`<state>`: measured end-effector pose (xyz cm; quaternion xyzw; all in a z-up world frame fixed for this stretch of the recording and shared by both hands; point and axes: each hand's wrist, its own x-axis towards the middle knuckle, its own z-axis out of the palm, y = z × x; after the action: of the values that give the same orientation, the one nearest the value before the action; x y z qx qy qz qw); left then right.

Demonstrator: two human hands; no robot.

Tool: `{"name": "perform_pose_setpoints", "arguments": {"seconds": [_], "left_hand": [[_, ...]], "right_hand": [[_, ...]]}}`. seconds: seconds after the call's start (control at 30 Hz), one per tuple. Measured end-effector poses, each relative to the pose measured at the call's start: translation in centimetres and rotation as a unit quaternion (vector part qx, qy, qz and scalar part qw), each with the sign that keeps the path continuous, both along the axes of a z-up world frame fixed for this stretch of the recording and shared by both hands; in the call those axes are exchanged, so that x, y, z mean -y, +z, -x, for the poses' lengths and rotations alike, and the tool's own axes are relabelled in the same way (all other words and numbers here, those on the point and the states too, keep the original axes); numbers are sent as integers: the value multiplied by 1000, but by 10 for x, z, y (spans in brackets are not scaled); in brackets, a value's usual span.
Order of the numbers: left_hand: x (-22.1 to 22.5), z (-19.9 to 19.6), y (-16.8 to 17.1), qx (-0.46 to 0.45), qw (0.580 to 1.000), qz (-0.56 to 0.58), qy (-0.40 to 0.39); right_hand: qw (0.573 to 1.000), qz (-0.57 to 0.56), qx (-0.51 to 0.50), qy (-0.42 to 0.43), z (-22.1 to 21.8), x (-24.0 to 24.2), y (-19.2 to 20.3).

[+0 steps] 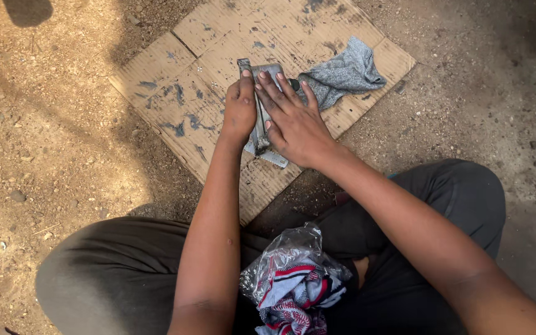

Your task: The person cleans and sands an aluminum engine cover by hand while sitting on the ground. They use a small green tool to scrape edges, a red abrasive pad to sand the flat and curved surfaces, and a grey cloth to wipe away debris.

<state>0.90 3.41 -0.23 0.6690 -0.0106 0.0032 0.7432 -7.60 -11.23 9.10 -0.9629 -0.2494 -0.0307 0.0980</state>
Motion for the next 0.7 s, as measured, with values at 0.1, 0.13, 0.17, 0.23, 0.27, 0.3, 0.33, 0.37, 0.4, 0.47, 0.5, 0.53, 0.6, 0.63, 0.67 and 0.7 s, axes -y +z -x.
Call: {"name": "perform_pose_setpoints", "arguments": {"seconds": [0.1,0.13,0.17,0.23,0.27,0.3,0.33,0.37,0.4,0.47,0.5,0.53,0.6,0.63,0.67,0.7], "left_hand": [[-7,-1,9,-23,999,36,5],[-11,-2,12,-21,999,42,-5],[-14,-3,13,-19,999,49,-16],[-12,0,11,-11,995,85,-60],[-10,2,9,-6,991,103,-81],[-7,4,6,3,992,108,-73],[-7,1,5,17,992,109,-64],[-7,-1,2,31,992,110,-55],[-7,-4,0,26,995,84,-37],[-5,-5,-6,13,999,35,2],[-4,-8,-7,-2,1000,25,11],[-3,-12,-7,-21,1000,14,16],[0,-10,-6,-39,999,27,19],[3,-8,-4,-40,998,51,18],[3,-9,1,-36,996,74,17],[1,-10,6,-41,996,80,15]], "right_hand": [[999,-10,-18,-27,-17,-12,1],[999,-21,-26,-38,-26,-17,1],[998,-32,-34,-50,-36,-23,1],[993,-57,-38,-93,-59,-34,1],[992,-53,-38,-109,-67,-40,1],[990,-50,-37,-124,-74,-46,1],[989,-50,-32,-137,-78,-49,1],[990,-53,-28,-130,-77,-47,-1],[990,-59,-20,-123,-76,-46,-1],[991,-72,-4,-117,-71,-44,-5],[990,-79,4,-118,-65,-41,-7],[989,-86,10,-122,-57,-38,-9],[989,-92,52,-102,-30,-32,-15],[989,-94,74,-90,-17,-29,-17],[989,-89,77,-87,-10,-27,-17],[990,-83,80,-83,-3,-26,-17]]}}
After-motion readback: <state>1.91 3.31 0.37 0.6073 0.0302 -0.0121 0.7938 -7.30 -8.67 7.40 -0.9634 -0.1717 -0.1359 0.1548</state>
